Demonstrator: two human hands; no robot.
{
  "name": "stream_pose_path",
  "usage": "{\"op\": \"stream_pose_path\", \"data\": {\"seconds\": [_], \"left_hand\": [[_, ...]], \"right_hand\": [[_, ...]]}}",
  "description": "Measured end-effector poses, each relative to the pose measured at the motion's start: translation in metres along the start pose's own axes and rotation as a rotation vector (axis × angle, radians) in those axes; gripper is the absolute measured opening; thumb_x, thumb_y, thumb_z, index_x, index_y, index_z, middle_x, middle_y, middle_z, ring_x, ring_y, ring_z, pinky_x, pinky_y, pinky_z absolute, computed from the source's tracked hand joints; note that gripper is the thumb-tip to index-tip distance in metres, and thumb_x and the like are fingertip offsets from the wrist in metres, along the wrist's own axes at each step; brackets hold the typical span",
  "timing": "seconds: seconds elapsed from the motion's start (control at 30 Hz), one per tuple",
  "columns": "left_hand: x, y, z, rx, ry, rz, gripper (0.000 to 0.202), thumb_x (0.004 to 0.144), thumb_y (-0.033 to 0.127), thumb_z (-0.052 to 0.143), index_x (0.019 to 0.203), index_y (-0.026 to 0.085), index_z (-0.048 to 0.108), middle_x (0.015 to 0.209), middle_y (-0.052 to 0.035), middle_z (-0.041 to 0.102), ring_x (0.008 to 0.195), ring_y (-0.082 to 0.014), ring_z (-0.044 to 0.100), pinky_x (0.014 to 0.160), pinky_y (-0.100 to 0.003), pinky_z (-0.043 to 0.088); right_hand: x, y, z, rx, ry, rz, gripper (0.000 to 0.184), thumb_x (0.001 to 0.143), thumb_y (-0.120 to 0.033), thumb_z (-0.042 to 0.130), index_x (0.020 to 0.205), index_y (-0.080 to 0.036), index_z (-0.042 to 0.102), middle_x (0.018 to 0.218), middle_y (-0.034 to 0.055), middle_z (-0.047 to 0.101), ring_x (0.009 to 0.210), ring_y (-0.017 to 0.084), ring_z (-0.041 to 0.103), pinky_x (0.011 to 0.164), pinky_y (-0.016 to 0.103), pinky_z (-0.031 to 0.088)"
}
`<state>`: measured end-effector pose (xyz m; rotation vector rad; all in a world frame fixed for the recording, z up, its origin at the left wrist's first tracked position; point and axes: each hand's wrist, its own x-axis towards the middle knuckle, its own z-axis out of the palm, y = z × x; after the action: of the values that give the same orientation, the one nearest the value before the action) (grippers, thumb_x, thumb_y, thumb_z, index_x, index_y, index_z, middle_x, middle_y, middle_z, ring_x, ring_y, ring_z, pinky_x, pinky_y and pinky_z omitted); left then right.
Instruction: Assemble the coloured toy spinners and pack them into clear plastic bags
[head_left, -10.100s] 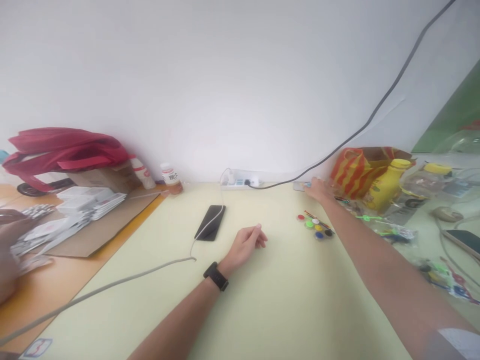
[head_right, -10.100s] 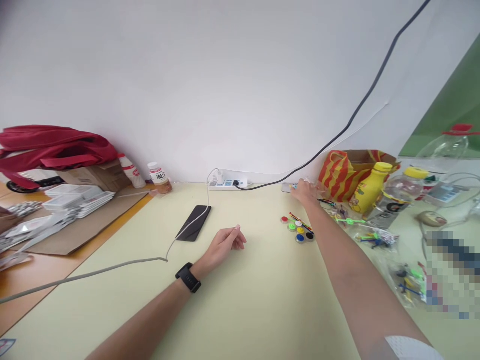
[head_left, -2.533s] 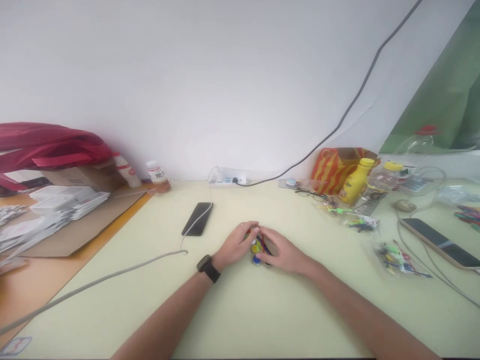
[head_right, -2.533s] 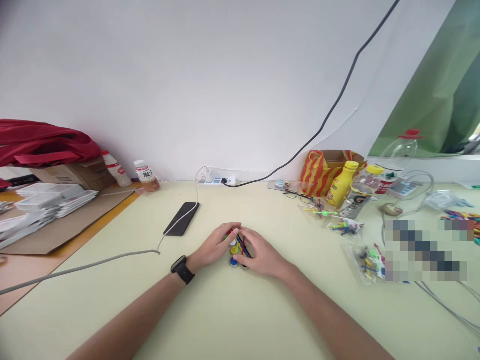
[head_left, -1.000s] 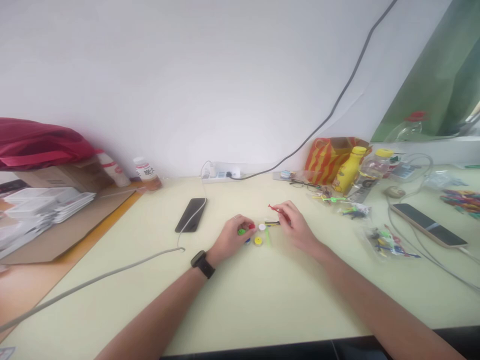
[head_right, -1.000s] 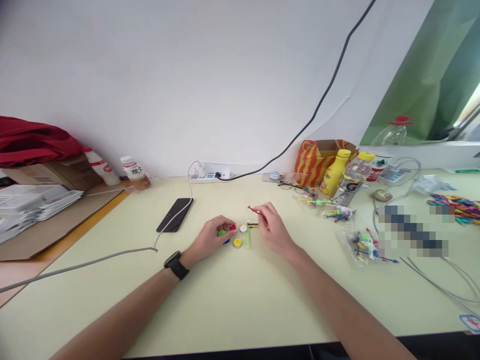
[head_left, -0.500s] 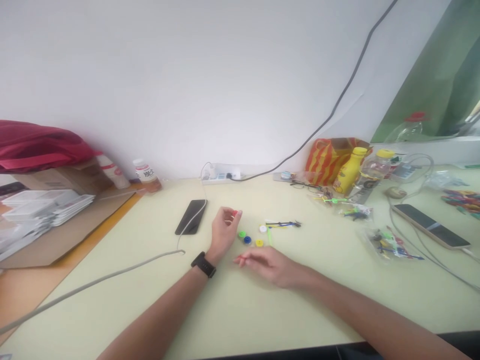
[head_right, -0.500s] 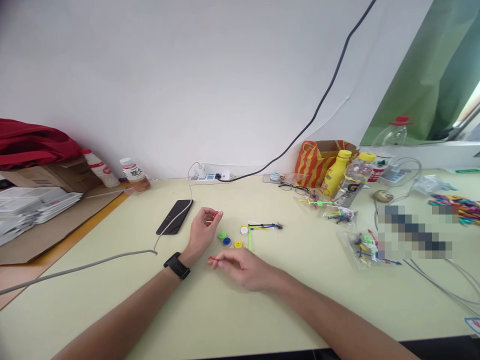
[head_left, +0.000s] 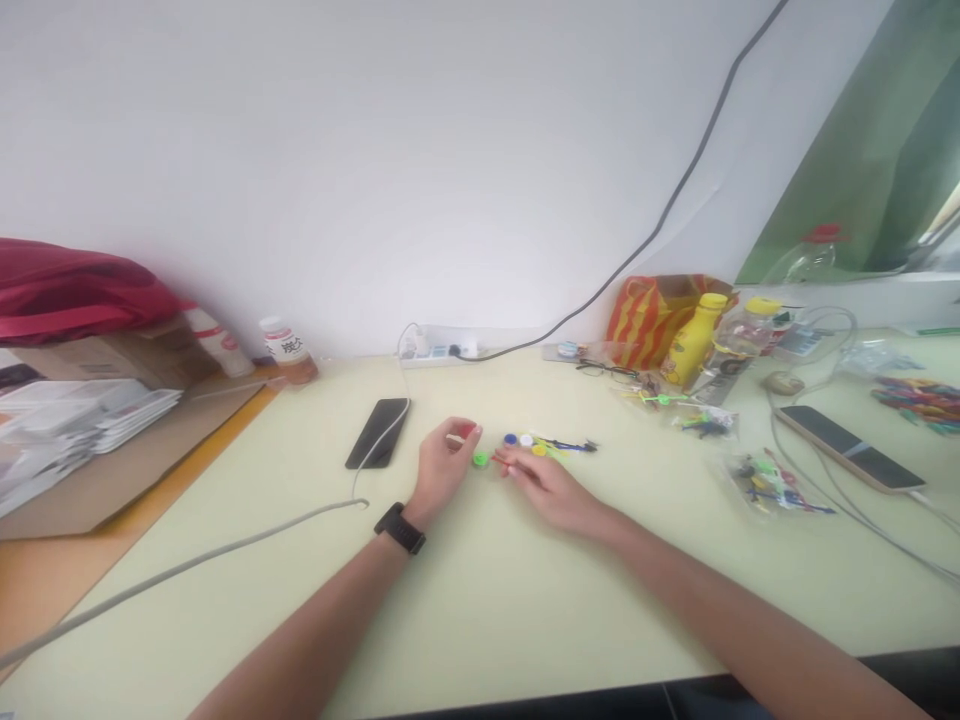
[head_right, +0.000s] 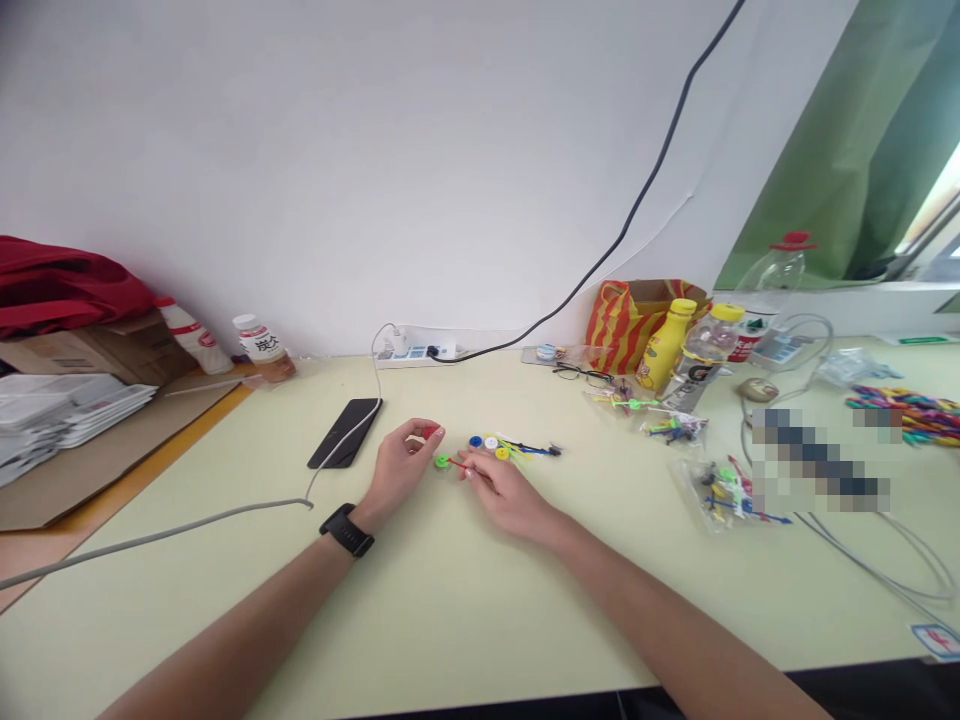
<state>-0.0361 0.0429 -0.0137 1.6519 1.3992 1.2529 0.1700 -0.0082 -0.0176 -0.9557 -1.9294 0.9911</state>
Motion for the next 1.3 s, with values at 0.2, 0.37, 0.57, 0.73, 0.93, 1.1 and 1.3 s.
{"op": "stream_pose_path", "data": {"seconds": [0.2, 0.37, 0.57, 0.73, 0.93, 1.1, 1.3], "left_hand": [[-0.01, 0.009, 0.002, -0.016, -0.134, -0.043, 0.035, 0.088, 0.054, 0.067, 0.095, 0.019, 0.066, 0.089, -0.0035, 0.07, 0.061, -0.0156, 0.07, 0.054, -0.025, 0.054], [-0.01, 0.012, 0.008, -0.237, -0.307, -0.063, 0.034, 0.087, 0.051, 0.07, 0.096, 0.018, 0.067, 0.094, -0.0054, 0.071, 0.087, -0.0199, 0.074, 0.085, -0.035, 0.062], [-0.014, 0.014, 0.008, -0.258, -0.315, -0.103, 0.035, 0.079, 0.047, 0.079, 0.097, 0.019, 0.068, 0.084, -0.002, 0.067, 0.077, -0.0206, 0.075, 0.072, -0.033, 0.063], [-0.023, 0.02, 0.009, -0.283, -0.403, -0.084, 0.031, 0.081, 0.042, 0.079, 0.101, 0.02, 0.071, 0.087, -0.0028, 0.069, 0.079, -0.0191, 0.074, 0.078, -0.034, 0.063], [-0.026, 0.026, 0.012, -0.309, -0.409, -0.097, 0.035, 0.081, 0.042, 0.079, 0.105, 0.018, 0.073, 0.094, -0.0069, 0.072, 0.08, -0.0198, 0.073, 0.081, -0.037, 0.063], [-0.024, 0.025, 0.01, -0.302, -0.411, -0.052, 0.033, 0.079, 0.039, 0.081, 0.105, 0.019, 0.074, 0.104, -0.0101, 0.076, 0.092, -0.0254, 0.075, 0.088, -0.043, 0.062], [-0.029, 0.038, 0.009, -0.353, -0.489, 0.005, 0.034, 0.081, 0.037, 0.081, 0.111, 0.021, 0.075, 0.115, -0.0111, 0.076, 0.105, -0.0284, 0.073, 0.099, -0.046, 0.059]], "right_hand": [[0.007, 0.005, -0.03, -0.112, 0.252, 0.028, 0.03, 0.104, -0.04, 0.04, 0.102, -0.022, 0.064, 0.106, 0.0066, 0.073, 0.099, 0.023, 0.068, 0.087, 0.034, 0.051], [0.001, 0.016, -0.074, -0.713, 0.521, 0.177, 0.023, 0.101, -0.029, 0.041, 0.089, -0.022, 0.059, 0.093, 0.0075, 0.067, 0.087, 0.023, 0.06, 0.068, 0.031, 0.037], [-0.003, 0.029, -0.084, -0.764, 0.349, 0.331, 0.024, 0.099, -0.024, 0.04, 0.084, -0.022, 0.058, 0.074, 0.0037, 0.064, 0.067, 0.019, 0.053, 0.058, 0.03, 0.027], [0.001, 0.02, -0.075, -0.588, 0.355, 0.199, 0.025, 0.1, -0.03, 0.04, 0.095, -0.024, 0.065, 0.087, 0.004, 0.07, 0.075, 0.021, 0.061, 0.063, 0.03, 0.037], [-0.001, 0.003, -0.063, -0.282, 0.388, 0.111, 0.025, 0.103, -0.038, 0.04, 0.109, -0.022, 0.058, 0.074, -0.0004, 0.06, 0.063, 0.018, 0.055, 0.06, 0.029, 0.041], [-0.001, -0.008, -0.042, -0.046, 0.229, -0.042, 0.028, 0.102, -0.041, 0.047, 0.105, -0.022, 0.067, 0.098, 0.0067, 0.067, 0.086, 0.02, 0.063, 0.073, 0.031, 0.05], [-0.005, -0.01, -0.022, 0.071, 0.149, -0.03, 0.026, 0.102, -0.036, 0.049, 0.121, -0.024, 0.063, 0.108, 0.0073, 0.07, 0.101, 0.022, 0.067, 0.088, 0.036, 0.053]]}}
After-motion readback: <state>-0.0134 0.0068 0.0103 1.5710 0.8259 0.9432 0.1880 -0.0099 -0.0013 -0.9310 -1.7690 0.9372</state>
